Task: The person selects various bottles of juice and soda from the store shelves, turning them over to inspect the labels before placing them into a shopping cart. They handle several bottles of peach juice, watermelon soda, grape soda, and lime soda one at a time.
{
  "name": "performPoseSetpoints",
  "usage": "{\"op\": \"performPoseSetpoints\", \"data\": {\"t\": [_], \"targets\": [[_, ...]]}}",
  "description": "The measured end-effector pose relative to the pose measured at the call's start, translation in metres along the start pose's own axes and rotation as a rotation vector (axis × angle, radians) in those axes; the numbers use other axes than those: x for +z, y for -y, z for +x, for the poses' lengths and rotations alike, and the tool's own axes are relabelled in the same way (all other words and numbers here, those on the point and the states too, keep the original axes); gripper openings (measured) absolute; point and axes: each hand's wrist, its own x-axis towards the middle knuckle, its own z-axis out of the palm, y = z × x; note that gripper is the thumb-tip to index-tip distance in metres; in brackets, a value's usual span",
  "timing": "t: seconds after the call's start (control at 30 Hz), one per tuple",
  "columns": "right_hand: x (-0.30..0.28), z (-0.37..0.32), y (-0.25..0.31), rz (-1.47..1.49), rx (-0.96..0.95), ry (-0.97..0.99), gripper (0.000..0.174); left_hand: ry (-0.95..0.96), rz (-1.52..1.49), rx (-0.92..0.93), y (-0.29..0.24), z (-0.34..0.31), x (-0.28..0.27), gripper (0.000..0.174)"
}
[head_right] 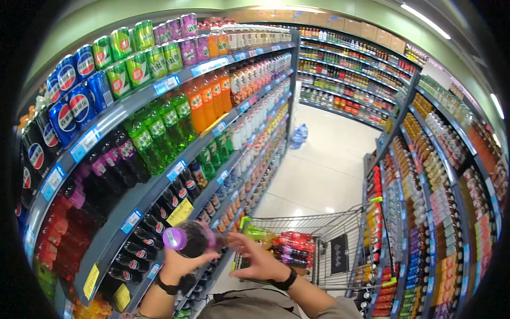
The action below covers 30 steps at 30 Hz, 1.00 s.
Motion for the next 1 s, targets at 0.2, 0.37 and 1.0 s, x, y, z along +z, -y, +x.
{"op": "performPoseSetpoints", "data": {"t": [0.2,0.37,1.0], "targets": [[0.064,0.016,-0.016,-0.14,-0.106,-0.164,0.075,0.023,-0.329,-0.036,0.004,-0.019,0.021,0.096],[0.077,0.001,-0.008,-0.052,0.08,-0.06,0.076,0.092,-0.466,-0.013,0.012,-0.017,0.008,0.094],[0.125,-0.004,0.023,0.21,0.391,-0.119,0.061,-0.007,-1.079,-0.405,0.019,-0.016,-0.032,0.048]]}}
